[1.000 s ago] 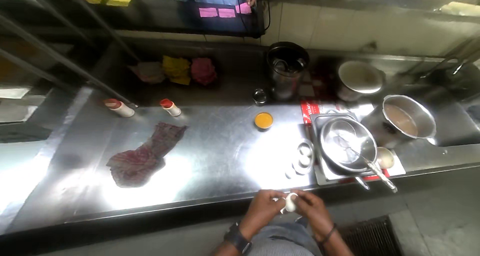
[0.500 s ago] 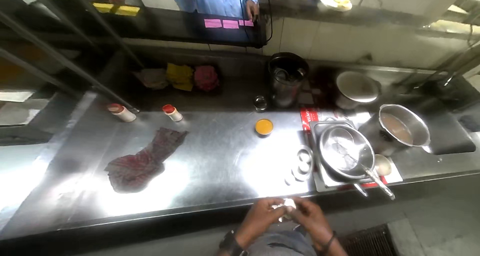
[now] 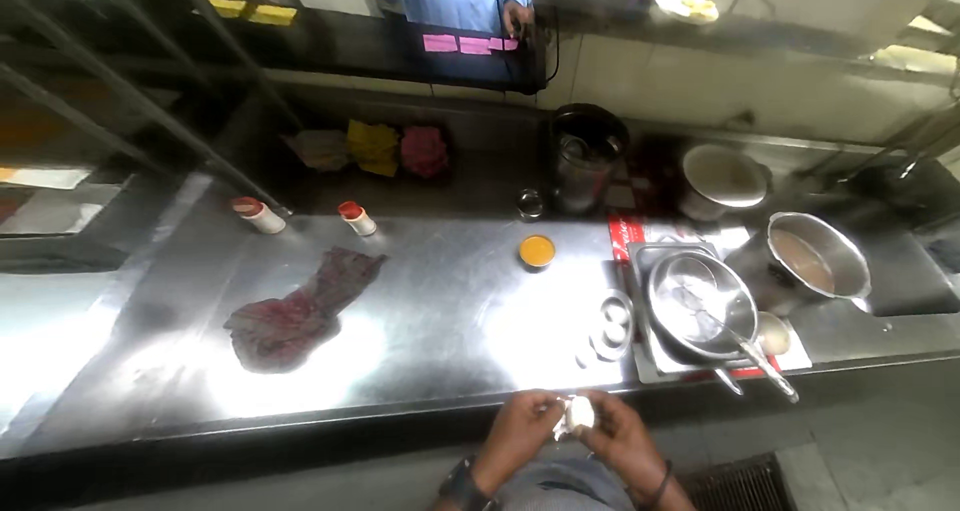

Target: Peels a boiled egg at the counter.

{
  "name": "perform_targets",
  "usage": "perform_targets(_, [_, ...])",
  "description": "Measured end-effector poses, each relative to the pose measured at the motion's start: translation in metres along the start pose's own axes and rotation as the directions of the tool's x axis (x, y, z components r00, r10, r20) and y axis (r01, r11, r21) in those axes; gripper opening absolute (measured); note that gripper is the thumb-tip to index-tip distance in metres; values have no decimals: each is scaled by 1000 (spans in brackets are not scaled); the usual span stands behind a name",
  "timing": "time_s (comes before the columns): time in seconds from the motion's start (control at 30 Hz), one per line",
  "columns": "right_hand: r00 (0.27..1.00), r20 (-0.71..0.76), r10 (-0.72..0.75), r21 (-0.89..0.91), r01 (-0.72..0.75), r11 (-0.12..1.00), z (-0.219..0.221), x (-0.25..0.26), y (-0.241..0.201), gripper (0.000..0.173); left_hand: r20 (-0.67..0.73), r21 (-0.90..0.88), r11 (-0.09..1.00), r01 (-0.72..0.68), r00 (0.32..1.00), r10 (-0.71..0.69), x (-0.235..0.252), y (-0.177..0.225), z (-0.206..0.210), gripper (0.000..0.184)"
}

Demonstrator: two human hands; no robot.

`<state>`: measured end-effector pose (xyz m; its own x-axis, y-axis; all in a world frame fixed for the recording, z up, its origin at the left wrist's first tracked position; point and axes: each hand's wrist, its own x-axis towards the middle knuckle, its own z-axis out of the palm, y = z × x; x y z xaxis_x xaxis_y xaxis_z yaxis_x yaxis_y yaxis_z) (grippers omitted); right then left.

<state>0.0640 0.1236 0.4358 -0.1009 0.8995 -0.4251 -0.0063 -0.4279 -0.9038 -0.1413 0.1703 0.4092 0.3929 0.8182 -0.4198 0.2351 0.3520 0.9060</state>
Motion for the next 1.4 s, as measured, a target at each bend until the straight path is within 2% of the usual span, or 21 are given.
perform_targets(0.13, [1000,-13,4,39,-4,999,4,0,1,60,107,-110,992,64,993,-52,-5,3,-3,35])
perform_targets(0.33, [997,-78,7,35,-4,999,10,3,3,57,62,-202,976,87,995,-76,-5,2,1,28])
perform_targets(0.6, [986,-162,-41,-9,40,999,16,1,4,47,-40,-88,994,58,997,-62,-5,5,5,21])
perform_targets(0.7, [983,-178,-33,52,43,998,17,1,3,44,-57,-149,987,67,995,-76,-4,5,4,20])
perform_targets(0.83, [982,-188,3,136,23,991,19,0,0,46,23,-269,959,93,996,-90,-4,3,-1,23])
perform_targets(0.97, [991,-123,-43,7,44,999,15,-1,1,46,106,-359,924,134,989,-103,-8,2,-1,33])
perform_targets(1.1, [997,-73,-35,-78,29,997,13,0,-2,44,69,-330,936,124,992,-107,-10,-2,-1,32])
perform_targets(1.3, [994,-110,-24,-22,22,1000,20,2,1,46,0,-121,990,72,997,-72,-8,-3,-2,23])
perform_targets(1.4, [991,-129,-43,-34,39,999,21,1,1,43,-21,-87,994,73,997,-75,-6,-4,-2,22])
